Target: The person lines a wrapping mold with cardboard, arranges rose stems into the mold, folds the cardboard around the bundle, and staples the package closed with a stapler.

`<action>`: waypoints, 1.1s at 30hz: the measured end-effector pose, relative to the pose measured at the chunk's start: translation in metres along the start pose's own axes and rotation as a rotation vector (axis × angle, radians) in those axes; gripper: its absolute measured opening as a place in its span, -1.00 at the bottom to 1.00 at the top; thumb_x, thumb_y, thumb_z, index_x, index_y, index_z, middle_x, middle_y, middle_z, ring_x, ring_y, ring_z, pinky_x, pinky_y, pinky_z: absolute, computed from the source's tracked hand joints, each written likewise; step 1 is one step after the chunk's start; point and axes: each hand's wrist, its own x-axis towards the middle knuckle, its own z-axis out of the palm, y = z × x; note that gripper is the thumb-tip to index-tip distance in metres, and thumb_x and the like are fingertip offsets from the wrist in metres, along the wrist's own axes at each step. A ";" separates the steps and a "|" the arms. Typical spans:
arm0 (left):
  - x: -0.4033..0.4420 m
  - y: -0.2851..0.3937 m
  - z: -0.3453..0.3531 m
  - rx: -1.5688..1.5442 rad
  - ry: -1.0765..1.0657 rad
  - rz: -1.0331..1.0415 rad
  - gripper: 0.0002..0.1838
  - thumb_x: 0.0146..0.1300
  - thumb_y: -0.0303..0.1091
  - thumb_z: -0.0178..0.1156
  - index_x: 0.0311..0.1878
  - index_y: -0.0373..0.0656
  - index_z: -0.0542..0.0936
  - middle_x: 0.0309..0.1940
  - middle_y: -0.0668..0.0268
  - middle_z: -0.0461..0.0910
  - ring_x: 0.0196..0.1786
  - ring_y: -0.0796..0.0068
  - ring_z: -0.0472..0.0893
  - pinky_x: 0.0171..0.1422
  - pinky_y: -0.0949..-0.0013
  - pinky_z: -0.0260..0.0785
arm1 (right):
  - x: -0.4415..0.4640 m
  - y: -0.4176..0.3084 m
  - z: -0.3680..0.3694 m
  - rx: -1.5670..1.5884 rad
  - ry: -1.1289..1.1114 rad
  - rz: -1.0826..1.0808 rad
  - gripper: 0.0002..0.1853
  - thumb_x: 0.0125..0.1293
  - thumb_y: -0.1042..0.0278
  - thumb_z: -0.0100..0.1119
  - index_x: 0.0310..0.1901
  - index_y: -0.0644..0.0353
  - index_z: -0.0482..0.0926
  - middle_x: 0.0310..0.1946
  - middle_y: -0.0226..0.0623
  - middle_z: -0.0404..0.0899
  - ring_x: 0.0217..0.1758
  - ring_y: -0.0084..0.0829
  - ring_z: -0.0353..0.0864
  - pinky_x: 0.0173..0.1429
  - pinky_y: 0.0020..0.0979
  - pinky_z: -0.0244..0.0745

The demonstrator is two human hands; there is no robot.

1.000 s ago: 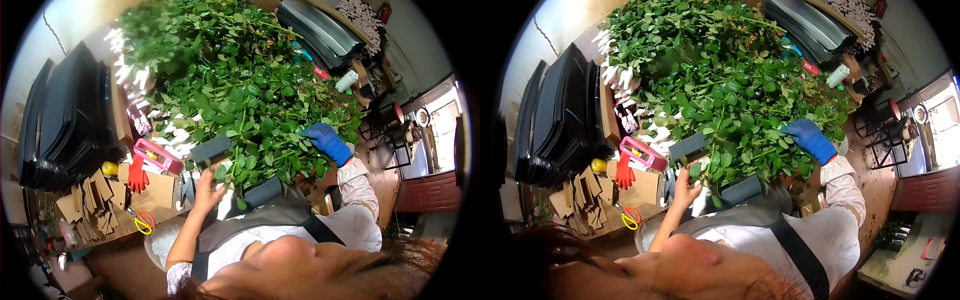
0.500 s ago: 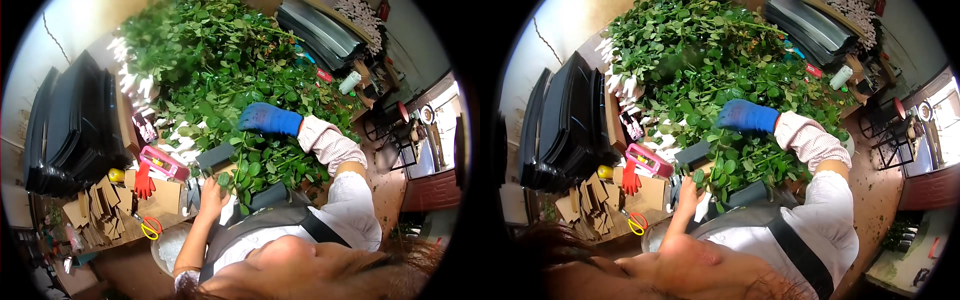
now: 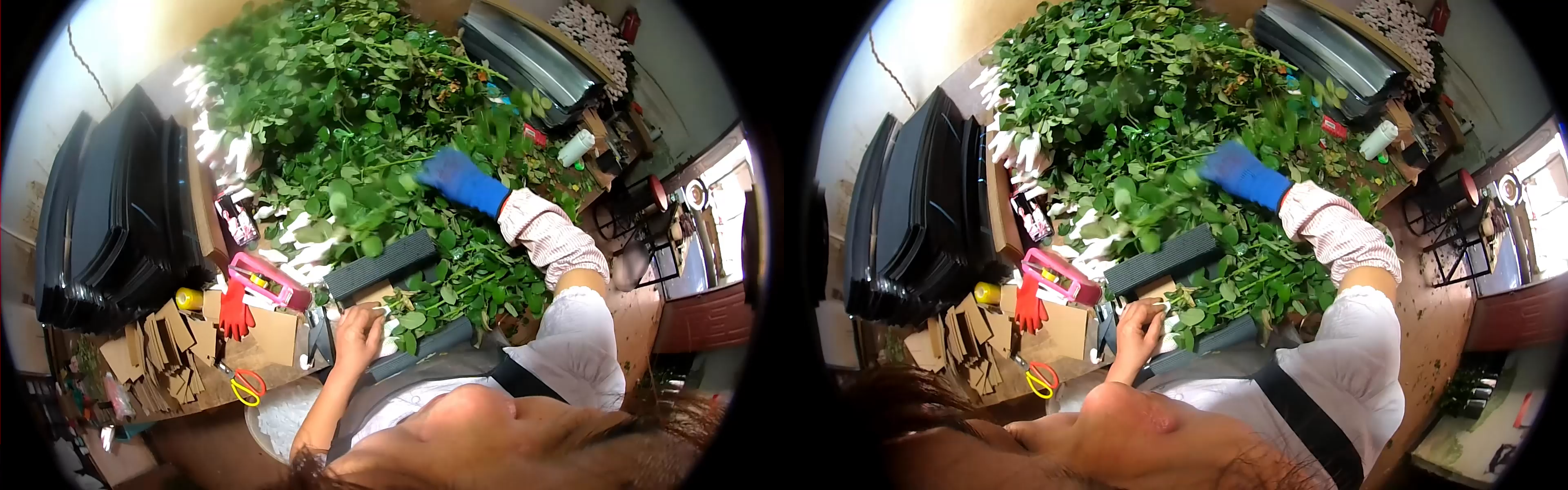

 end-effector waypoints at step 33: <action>0.002 -0.005 -0.003 -0.081 -0.012 0.017 -0.89 0.21 -0.48 0.35 -0.19 -0.21 0.70 -0.09 0.16 0.71 -0.01 0.07 0.65 0.07 0.15 0.48 | 0.096 0.107 -0.054 0.339 0.771 0.289 -0.38 0.15 0.66 0.03 0.23 -0.16 0.60 0.11 -0.18 0.64 0.19 -0.06 0.61 0.27 -0.21 0.55</action>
